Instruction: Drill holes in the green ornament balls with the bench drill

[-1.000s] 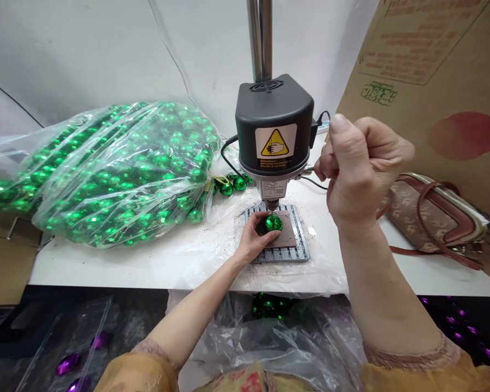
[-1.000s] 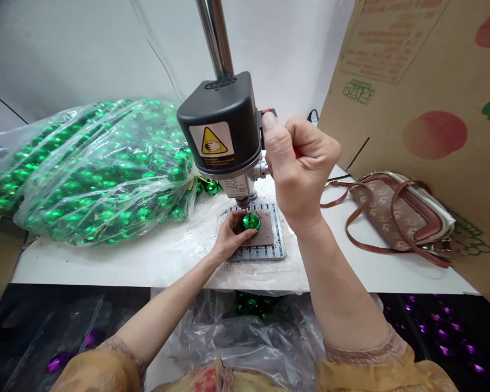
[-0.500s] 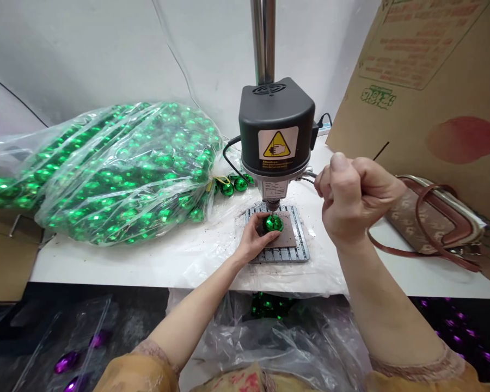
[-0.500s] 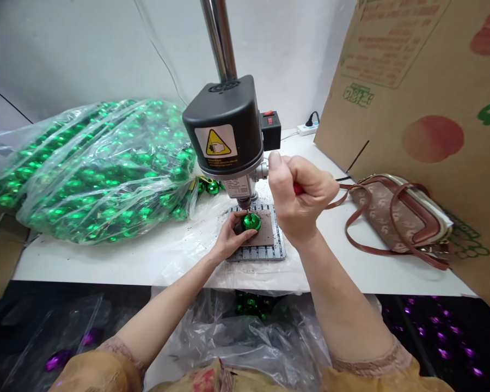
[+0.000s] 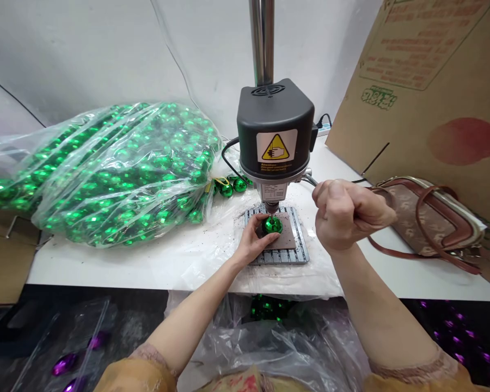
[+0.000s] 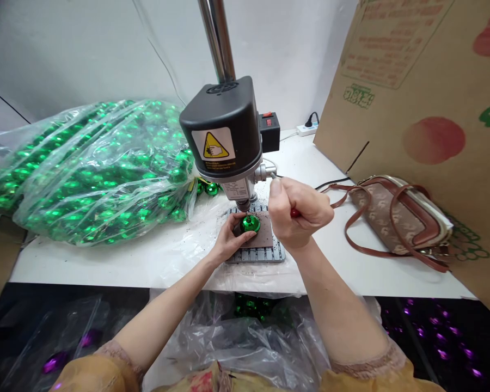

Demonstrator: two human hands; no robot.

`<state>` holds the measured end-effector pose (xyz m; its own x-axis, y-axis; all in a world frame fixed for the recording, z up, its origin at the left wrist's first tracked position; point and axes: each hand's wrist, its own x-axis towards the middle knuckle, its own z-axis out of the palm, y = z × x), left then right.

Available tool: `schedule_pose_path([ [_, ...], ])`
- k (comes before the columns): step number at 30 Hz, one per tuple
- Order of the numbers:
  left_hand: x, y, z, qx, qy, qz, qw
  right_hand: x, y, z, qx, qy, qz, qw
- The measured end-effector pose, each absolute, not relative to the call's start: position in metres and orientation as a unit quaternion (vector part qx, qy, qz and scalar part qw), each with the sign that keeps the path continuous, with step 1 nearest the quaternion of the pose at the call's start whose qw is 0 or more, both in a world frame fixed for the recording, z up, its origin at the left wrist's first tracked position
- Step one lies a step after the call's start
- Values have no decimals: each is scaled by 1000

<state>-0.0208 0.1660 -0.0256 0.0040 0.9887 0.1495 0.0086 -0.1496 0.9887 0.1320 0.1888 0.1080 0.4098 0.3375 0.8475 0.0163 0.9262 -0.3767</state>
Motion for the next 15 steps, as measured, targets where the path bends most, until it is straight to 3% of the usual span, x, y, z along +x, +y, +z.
schedule_pose_path([
  [12, -21, 165, -26, 540, 457, 535, 461, 134, 192, 87, -118, -555, 59, 821],
  [15, -20, 167, -26, 540, 461, 533, 460, 135, 185, 98, -172, -563, 90, 803],
])
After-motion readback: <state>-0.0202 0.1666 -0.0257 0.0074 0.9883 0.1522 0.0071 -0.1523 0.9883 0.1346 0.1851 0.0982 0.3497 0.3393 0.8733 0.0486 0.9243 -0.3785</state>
